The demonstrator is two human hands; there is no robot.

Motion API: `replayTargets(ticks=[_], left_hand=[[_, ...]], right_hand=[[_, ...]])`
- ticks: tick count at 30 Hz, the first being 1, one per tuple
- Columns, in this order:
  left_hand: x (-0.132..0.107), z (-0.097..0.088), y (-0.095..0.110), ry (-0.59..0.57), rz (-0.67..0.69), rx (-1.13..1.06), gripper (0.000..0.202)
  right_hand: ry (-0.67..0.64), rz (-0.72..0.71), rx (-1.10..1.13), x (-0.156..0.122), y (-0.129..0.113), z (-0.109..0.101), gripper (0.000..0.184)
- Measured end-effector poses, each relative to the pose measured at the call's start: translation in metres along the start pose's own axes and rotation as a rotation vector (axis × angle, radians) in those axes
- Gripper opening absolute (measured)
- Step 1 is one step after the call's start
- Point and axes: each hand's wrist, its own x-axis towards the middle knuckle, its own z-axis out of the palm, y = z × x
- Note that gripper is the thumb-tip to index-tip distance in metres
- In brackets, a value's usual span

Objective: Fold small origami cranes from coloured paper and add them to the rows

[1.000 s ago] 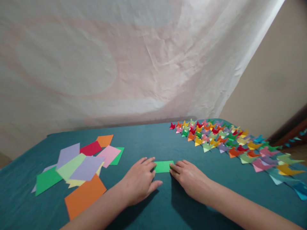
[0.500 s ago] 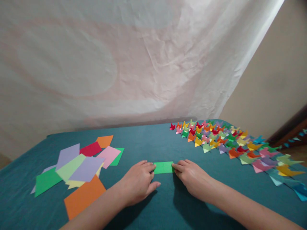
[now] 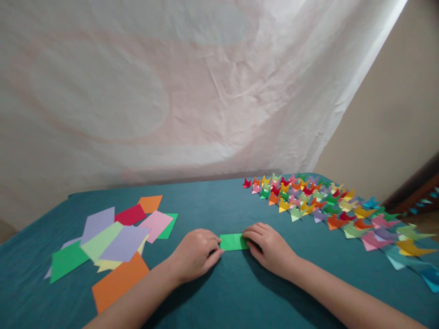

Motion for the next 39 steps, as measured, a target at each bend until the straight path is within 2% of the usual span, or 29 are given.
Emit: replayTargets(ticks=[5,11,15,18,22,25,28,32,34,39], left_hand=[[0.001,0.006,-0.003,0.056,-0.098,-0.097,0.014],[0.001,0.020,-0.005,0.151,-0.167,-0.217,0.046],[0.002,0.023,-0.007,0.144,-0.192,-0.300,0.051],[0.007,0.023,-0.007,0.145,-0.217,-0.425,0.050],[0.019,0.022,-0.006,0.157,-0.320,-0.742,0.043],[0.031,0.018,-0.007,0.282,-0.348,-0.923,0.039],[0.043,0.014,-0.007,0.417,-0.376,-1.023,0.039],[0.051,0.017,-0.006,0.572,-0.381,-1.114,0.041],[0.051,0.024,-0.005,0.575,-0.354,-1.167,0.042],[0.046,0.037,-0.004,0.469,-0.303,-1.252,0.043]], right_hand=[[0.029,0.024,0.134,0.001,0.003,0.004,0.035],[0.032,0.026,0.211,0.001,0.001,0.005,0.038],[0.041,0.069,0.288,0.002,0.001,0.009,0.040],[0.037,0.115,0.377,0.003,0.000,0.007,0.033],[-0.014,0.176,0.521,0.007,0.001,-0.002,0.015],[-0.081,0.258,0.682,0.010,0.006,-0.009,0.013],[-0.135,0.337,0.884,0.015,0.010,-0.014,0.022],[-0.028,0.440,1.067,0.025,0.009,-0.016,0.030],[0.012,0.496,1.131,0.030,0.007,-0.012,0.032],[0.058,0.525,1.183,0.035,0.006,0.004,0.036]])
